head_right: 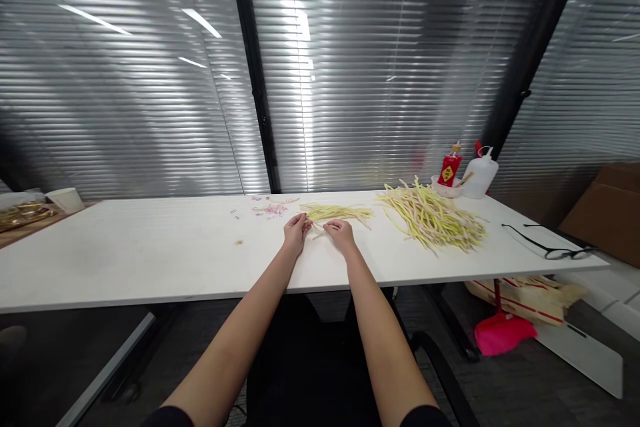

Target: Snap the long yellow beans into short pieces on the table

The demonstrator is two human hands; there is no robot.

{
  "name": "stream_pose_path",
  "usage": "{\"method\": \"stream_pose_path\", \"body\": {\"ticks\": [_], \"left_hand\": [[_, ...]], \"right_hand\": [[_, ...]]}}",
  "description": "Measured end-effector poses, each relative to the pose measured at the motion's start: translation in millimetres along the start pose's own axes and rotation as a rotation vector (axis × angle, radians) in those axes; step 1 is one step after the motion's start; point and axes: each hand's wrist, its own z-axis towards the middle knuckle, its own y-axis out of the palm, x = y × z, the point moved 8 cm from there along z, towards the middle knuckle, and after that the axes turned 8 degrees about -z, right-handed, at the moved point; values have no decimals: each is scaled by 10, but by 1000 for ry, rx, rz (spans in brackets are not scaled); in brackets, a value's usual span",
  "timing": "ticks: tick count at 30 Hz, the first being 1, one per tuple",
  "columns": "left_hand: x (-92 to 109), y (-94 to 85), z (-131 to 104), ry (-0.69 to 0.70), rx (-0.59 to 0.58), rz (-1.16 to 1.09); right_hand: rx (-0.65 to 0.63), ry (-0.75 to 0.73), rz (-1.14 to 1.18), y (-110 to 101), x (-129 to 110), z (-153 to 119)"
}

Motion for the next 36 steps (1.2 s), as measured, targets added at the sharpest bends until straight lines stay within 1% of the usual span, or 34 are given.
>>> {"method": "stream_pose_path", "body": {"ticks": [4, 7, 9, 11, 13, 16, 25, 30, 36], "left_hand": [[11, -36, 1, -3, 40, -61], [4, -78, 11, -33, 90, -98], [2, -104, 21, -49, 116, -123], [6, -129, 30, -52, 137, -161], [13, -145, 38, -47, 150, -205], [30, -144, 48, -34, 142, -245], [85, -132, 72, 24, 117, -232], [140, -149, 83, 83, 126, -213], [199, -193, 123, 154, 146, -201]], "right_hand": [[53, -18, 31, -32, 3, 20], [116, 21, 87, -76, 36, 32], [129, 49, 134, -84, 50, 31], [123, 50, 139, -81, 37, 25], [110, 32, 96, -73, 11, 18], [99, 23, 32, -62, 7, 13], [48, 18, -82, -5, 125, 52], [33, -47, -184, 2, 77, 44], [-32, -96, -207, 61, 26, 22]]}}
